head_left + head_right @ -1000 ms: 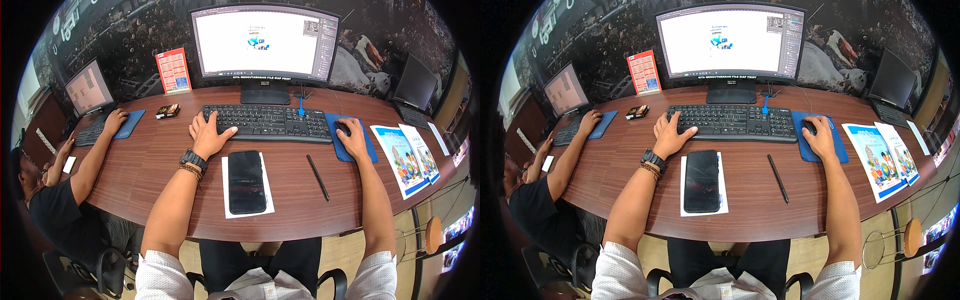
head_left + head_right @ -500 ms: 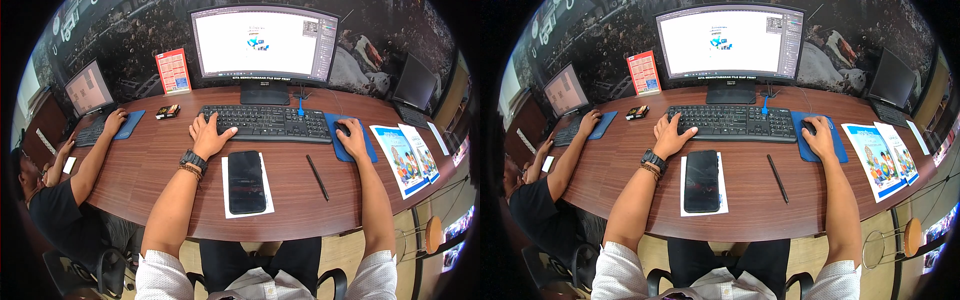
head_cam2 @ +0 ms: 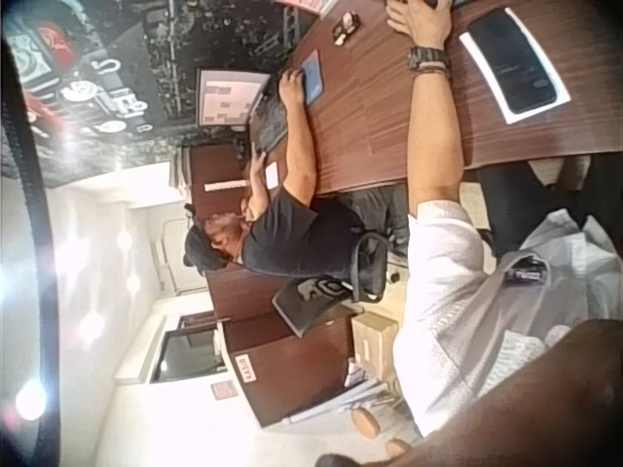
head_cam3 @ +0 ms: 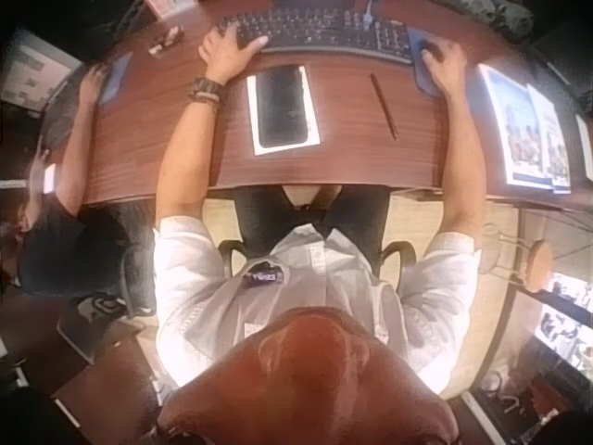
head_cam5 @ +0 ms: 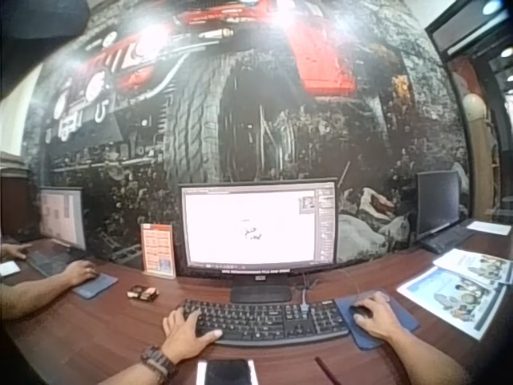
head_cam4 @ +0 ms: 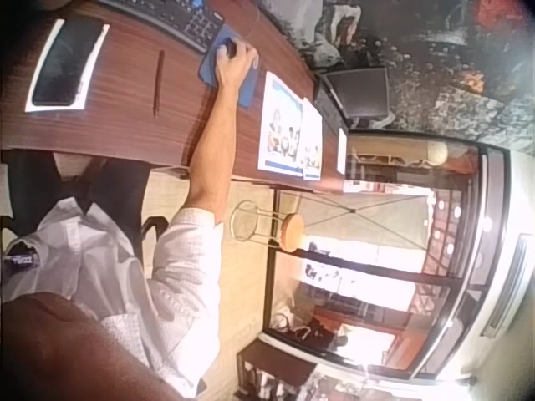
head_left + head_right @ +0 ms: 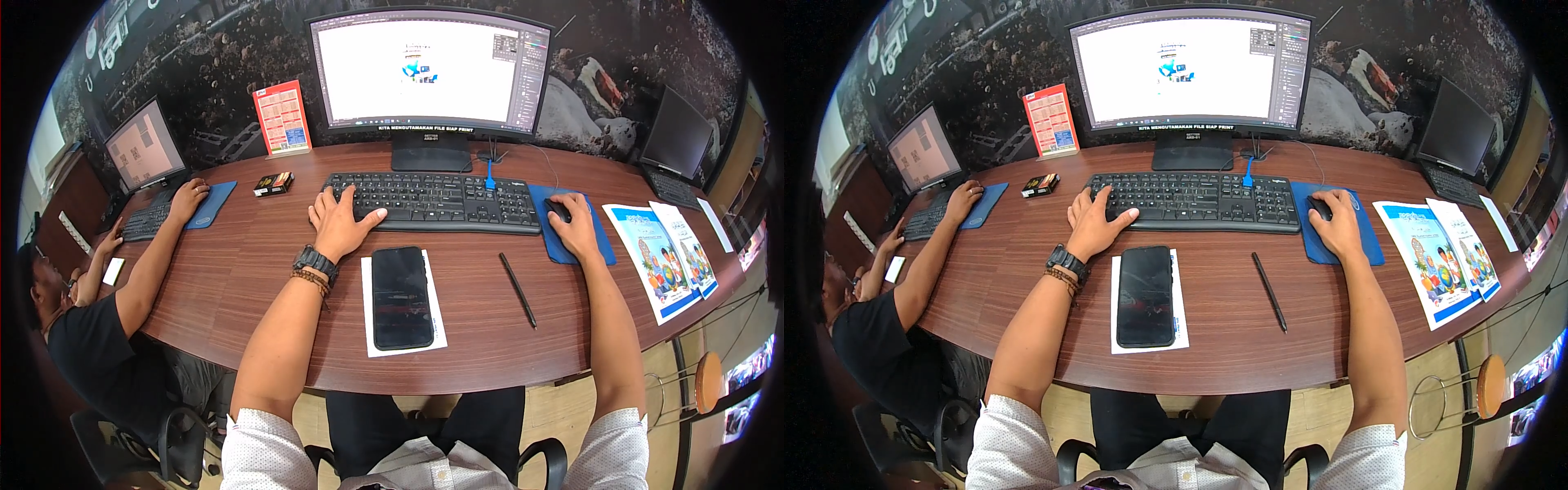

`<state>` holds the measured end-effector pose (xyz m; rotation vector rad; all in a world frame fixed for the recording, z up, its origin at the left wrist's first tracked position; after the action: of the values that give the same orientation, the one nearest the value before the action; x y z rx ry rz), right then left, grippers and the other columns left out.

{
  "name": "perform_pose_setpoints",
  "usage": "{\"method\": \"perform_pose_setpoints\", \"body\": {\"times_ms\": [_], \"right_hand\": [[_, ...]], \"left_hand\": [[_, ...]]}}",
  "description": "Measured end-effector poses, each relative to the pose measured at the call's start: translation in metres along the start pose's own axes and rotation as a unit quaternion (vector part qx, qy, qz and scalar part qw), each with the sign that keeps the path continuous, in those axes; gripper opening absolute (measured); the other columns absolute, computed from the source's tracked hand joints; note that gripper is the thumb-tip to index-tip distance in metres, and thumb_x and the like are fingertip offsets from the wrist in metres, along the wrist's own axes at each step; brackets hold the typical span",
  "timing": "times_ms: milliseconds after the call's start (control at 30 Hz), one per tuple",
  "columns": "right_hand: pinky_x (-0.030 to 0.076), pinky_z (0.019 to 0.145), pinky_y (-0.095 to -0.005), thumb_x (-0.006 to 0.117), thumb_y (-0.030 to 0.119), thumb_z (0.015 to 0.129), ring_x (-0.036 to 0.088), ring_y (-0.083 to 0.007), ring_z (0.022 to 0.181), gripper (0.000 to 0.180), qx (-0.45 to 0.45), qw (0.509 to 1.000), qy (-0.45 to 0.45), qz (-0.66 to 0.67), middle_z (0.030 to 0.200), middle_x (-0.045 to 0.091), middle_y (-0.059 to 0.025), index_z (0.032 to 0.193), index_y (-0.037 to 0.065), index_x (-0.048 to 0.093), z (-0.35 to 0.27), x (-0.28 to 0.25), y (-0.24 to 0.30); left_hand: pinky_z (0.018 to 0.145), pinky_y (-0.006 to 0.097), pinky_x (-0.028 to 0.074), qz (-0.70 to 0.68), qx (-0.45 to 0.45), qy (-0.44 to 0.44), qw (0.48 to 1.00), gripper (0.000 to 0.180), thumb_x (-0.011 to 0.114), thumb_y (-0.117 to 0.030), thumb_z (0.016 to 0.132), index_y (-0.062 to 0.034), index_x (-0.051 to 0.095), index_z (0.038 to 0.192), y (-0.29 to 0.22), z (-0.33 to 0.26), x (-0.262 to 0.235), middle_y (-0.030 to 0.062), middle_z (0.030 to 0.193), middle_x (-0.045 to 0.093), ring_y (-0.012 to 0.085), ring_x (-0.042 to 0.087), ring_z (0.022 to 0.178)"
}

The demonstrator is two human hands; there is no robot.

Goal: Designing a poster/flyer using computer software.

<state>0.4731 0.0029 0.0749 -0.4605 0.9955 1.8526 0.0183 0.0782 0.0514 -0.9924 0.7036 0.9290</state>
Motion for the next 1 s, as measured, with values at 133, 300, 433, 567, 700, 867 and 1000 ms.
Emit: {"method": "perform_pose_setpoints", "body": {"times_ms": [133,300,433,567,700,867,1000], "right_hand": [[0.047,0.096,-0.0405,0.068,0.017,0.081,0.059,-0.0335,0.109,0.034,0.009,1.000,0.002,-0.010,0.116,0.058,-0.0150,0.113,0.004,0.068,0.000,-0.001,0.002],[0.047,0.096,-0.0406,0.068,0.017,0.081,0.059,-0.0331,0.110,0.035,0.008,1.000,0.002,-0.004,0.117,0.058,-0.0145,0.114,0.004,0.068,0.000,0.001,-0.002],[0.047,0.097,-0.0409,0.069,0.018,0.081,0.059,-0.0333,0.112,0.036,0.015,1.000,0.008,-0.008,0.119,0.057,-0.0141,0.115,0.005,0.067,0.000,0.002,-0.002],[0.047,0.097,-0.0409,0.069,0.019,0.081,0.058,-0.0336,0.113,0.036,0.024,1.000,0.012,-0.009,0.120,0.057,-0.0140,0.115,0.005,0.067,0.000,0.001,-0.002],[0.047,0.097,-0.0421,0.068,0.020,0.080,0.058,-0.0340,0.113,0.036,0.044,0.999,-0.009,-0.028,0.120,0.056,-0.0141,0.114,0.006,0.067,0.000,0.000,-0.009],[0.047,0.097,-0.0432,0.068,0.022,0.080,0.058,-0.0345,0.113,0.037,0.065,0.997,-0.015,-0.042,0.119,0.056,-0.0144,0.113,0.007,0.066,-0.001,-0.002,-0.015],[0.047,0.097,-0.0428,0.069,0.023,0.080,0.058,-0.0347,0.113,0.037,0.070,0.997,-0.005,-0.040,0.120,0.056,-0.0148,0.114,0.007,0.066,-0.002,-0.003,-0.013]], "left_hand": [[0.114,0.063,0.009,0.001,0.002,-0.005,1.000,0.091,0.065,-0.068,0.082,-0.0027,0.048,0.142,0.000,0.000,0.000,0.0349,0.148,0.031,0.0487,0.021,0.142],[0.114,0.063,0.009,-0.002,0.012,-0.012,1.000,0.090,0.065,-0.068,0.082,-0.0024,0.048,0.142,-0.002,-0.001,-0.001,0.0349,0.147,0.031,0.0487,0.022,0.141],[0.113,0.063,0.010,0.003,0.009,-0.005,1.000,0.090,0.064,-0.069,0.082,-0.0022,0.049,0.141,-0.001,0.000,-0.001,0.0351,0.146,0.032,0.0487,0.022,0.141],[0.113,0.063,0.011,0.007,0.013,-0.010,1.000,0.090,0.064,-0.069,0.083,-0.0021,0.049,0.141,-0.001,0.000,0.000,0.0353,0.145,0.033,0.0487,0.022,0.141],[0.113,0.063,0.010,0.002,0.014,-0.009,1.000,0.090,0.063,-0.069,0.083,-0.0020,0.049,0.141,-0.004,0.000,-0.002,0.0352,0.145,0.033,0.0487,0.022,0.141],[0.114,0.057,0.015,0.030,0.007,-0.006,1.000,0.088,0.062,-0.067,0.085,-0.0024,0.049,0.142,-0.007,-0.002,-0.005,0.0370,0.144,0.036,0.0481,0.027,0.139],[0.115,0.057,0.014,0.027,0.006,-0.003,1.000,0.088,0.062,-0.068,0.085,-0.0026,0.048,0.142,-0.003,-0.001,-0.001,0.0367,0.145,0.035,0.0480,0.026,0.140]]}}
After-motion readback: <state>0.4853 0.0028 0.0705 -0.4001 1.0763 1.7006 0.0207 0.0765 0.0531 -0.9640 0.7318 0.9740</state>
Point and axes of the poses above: each hand's wrist, its own z-axis towards the middle knuckle, its own x-axis out of the palm, y = z × x, the point moved 10 cm from there along z, towards the middle knuckle
